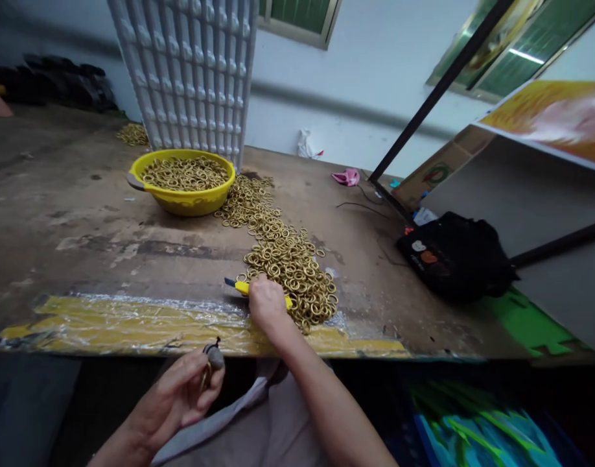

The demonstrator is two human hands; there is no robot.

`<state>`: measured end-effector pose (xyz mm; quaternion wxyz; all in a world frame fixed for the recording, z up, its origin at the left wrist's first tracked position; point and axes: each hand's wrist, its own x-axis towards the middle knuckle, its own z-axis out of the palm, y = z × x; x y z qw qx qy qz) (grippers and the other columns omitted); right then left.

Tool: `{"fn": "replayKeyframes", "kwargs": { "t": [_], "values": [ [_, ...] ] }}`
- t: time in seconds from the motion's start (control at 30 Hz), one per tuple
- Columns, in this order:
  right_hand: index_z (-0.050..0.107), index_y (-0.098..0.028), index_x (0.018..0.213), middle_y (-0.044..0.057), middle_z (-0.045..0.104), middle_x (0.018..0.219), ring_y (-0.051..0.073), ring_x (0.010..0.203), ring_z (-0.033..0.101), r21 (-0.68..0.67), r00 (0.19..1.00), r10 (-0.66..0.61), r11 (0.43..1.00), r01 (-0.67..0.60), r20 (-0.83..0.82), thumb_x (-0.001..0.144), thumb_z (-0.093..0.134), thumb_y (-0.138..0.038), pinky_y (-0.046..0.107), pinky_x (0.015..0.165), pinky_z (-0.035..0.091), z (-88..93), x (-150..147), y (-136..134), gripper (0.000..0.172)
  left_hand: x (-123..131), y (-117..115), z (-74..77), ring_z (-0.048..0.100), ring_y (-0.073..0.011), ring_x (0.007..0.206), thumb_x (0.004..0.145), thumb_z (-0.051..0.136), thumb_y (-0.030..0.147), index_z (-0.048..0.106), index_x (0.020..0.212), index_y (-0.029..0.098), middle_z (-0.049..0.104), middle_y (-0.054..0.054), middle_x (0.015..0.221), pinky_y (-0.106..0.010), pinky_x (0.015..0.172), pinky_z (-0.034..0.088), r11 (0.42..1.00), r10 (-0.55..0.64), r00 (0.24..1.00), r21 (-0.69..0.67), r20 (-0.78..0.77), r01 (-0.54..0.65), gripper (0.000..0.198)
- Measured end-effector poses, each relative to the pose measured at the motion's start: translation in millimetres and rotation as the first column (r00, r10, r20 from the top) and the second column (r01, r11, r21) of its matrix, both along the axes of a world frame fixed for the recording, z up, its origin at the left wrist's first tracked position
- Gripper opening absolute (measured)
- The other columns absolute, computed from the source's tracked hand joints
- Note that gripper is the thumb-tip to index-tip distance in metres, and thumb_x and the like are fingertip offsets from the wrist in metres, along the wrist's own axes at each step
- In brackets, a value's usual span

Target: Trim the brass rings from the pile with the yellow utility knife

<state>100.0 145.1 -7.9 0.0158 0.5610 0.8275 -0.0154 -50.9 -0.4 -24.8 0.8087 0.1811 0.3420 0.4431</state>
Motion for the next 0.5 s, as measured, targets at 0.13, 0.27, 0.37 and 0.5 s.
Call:
{"fn": "replayKeyframes", "kwargs": {
  "t": [0.13, 0.27, 0.37, 0.5],
  "values": [
    [0.066, -0.014, 0.091, 0.01, 0.068, 0.09, 0.02, 0.077, 0.065, -0.005, 0.999, -0.007, 1.0, 0.007, -0.035, 0.086, 0.052, -0.012, 0.027, 0.067, 0.043, -1.7, 3.8, 5.8, 0.015, -0.6, 15.7, -4.6, 0.021, -0.0015, 0.036, 0.081, 0.069, 0.044, 0.043, 0.064, 0.017, 0.035, 0.009, 0.046, -0.012, 0.031, 0.013, 0.999, -0.023, 0.999, -0.031, -0.028, 0.022, 0.041],
    [0.063, -0.015, 0.078, 0.005, 0.064, 0.079, 0.016, 0.071, 0.058, -0.048, 0.938, -0.036, 0.999, 0.02, -0.344, 0.084, 0.056, -0.018, 0.025, 0.065, 0.042, 6.0, 14.3, -6.8, 0.01, 1.9, 28.8, 1.9, 0.03, -0.0016, 0.035, 0.082, 0.069, 0.04, 0.051, 0.076, 0.016, 0.054, 0.004, 0.055, -0.013, 0.032, 0.019, 0.999, 0.021, 0.993, 0.03, -0.12, -0.017, 0.03],
    [0.059, -0.017, 0.071, -0.002, 0.051, 0.06, 0.011, 0.054, 0.046, -0.299, 0.591, -0.204, 0.952, -0.066, -0.781, 0.086, 0.054, -0.03, 0.023, 0.054, 0.037, 13.4, 20.4, -30.0, 0.021, 5.3, 35.3, 8.9, 0.042, -0.0022, 0.041, 0.08, 0.072, 0.037, 0.056, 0.098, 0.016, 0.069, -0.005, 0.082, -0.013, 0.033, 0.023, 0.997, 0.066, 0.991, 0.051, -0.115, -0.06, 0.031],
    [0.057, -0.017, 0.073, -0.007, 0.041, 0.052, 0.007, 0.044, 0.033, -0.525, 0.186, -0.492, 0.82, -0.227, -0.85, 0.082, 0.063, -0.041, 0.02, 0.045, 0.029, 12.7, 20.9, -61.9, 0.026, 11.1, 38.0, 15.6, 0.041, -0.0011, 0.038, 0.08, 0.073, 0.036, 0.06, 0.095, 0.014, 0.069, -0.005, 0.08, -0.013, 0.033, 0.022, 0.997, 0.033, 0.999, 0.068, -0.016, -0.032, 0.03]
  ]
}}
